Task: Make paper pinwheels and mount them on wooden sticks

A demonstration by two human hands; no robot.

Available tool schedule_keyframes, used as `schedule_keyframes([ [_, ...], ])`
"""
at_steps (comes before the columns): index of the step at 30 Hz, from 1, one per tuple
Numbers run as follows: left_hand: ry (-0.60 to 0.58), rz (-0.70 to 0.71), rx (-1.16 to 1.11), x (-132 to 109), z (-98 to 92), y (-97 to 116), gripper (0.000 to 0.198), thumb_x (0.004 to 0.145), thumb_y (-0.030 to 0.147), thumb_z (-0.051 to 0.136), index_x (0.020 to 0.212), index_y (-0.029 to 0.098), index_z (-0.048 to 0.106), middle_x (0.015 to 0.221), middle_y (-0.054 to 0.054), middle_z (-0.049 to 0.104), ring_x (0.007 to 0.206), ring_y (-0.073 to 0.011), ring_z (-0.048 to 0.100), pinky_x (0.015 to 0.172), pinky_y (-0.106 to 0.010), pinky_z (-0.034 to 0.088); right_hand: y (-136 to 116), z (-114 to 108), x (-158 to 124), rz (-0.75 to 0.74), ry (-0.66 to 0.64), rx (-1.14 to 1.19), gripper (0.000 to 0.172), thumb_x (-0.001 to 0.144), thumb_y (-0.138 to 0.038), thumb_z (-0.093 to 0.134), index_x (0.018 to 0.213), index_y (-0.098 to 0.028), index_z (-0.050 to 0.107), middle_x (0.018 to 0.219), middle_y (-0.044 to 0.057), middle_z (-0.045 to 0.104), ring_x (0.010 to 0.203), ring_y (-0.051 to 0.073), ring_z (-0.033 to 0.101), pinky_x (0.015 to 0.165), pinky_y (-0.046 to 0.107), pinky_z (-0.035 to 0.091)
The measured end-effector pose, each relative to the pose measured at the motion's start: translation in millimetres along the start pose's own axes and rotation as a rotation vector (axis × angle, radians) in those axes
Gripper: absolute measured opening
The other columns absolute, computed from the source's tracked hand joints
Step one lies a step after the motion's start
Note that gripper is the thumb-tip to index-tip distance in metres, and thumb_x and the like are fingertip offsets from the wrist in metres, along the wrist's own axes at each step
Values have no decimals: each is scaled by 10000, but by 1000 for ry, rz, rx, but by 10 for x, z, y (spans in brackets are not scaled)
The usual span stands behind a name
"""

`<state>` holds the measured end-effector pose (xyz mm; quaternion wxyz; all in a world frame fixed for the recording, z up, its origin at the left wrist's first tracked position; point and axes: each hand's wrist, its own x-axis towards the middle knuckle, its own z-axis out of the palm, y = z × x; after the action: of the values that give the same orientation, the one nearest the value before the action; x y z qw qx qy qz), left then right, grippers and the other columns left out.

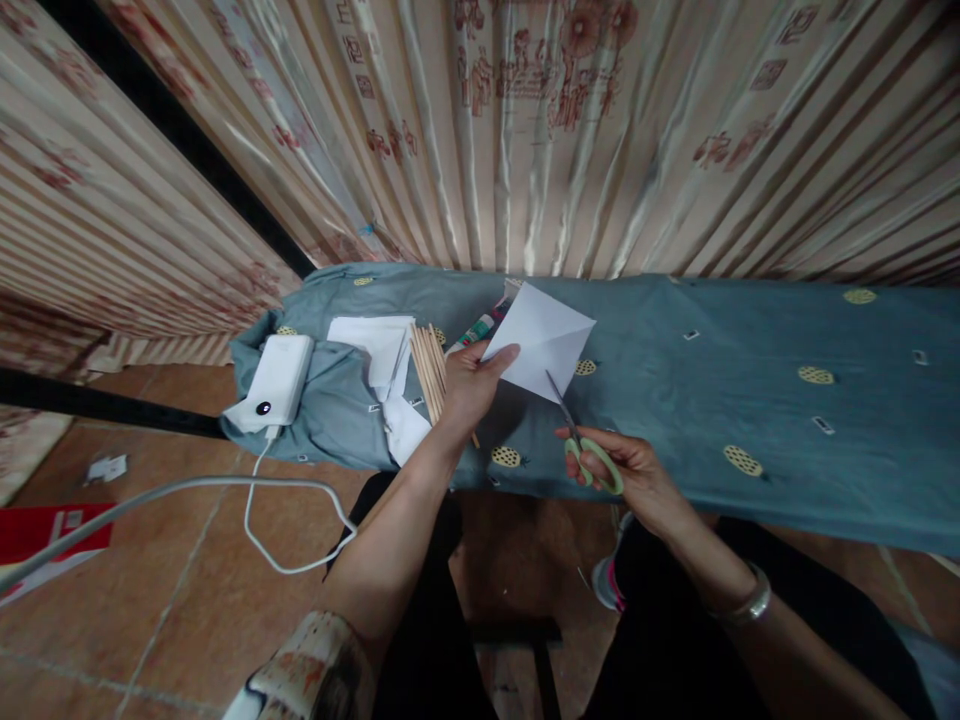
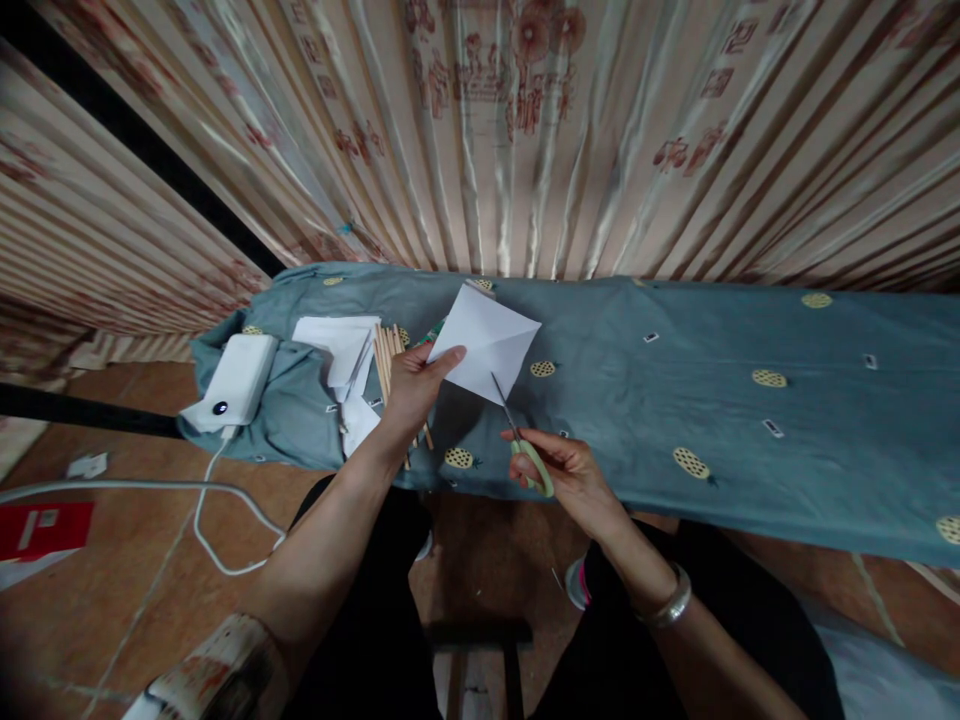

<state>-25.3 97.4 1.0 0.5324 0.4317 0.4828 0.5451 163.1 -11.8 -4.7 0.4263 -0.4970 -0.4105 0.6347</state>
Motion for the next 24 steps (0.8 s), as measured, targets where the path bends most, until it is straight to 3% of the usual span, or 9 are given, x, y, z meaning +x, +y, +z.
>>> schedule_keyframes([
  [24,-30,-46,-6,-61,56,-11,176,675,343,805,683,181,738,627,14,678,567,-125,562,551,-254,431,23,-6,7,-23,-2,-5,417,664,-530,816,955,-233,792,617,12,670,519,110,544,493,249,456],
])
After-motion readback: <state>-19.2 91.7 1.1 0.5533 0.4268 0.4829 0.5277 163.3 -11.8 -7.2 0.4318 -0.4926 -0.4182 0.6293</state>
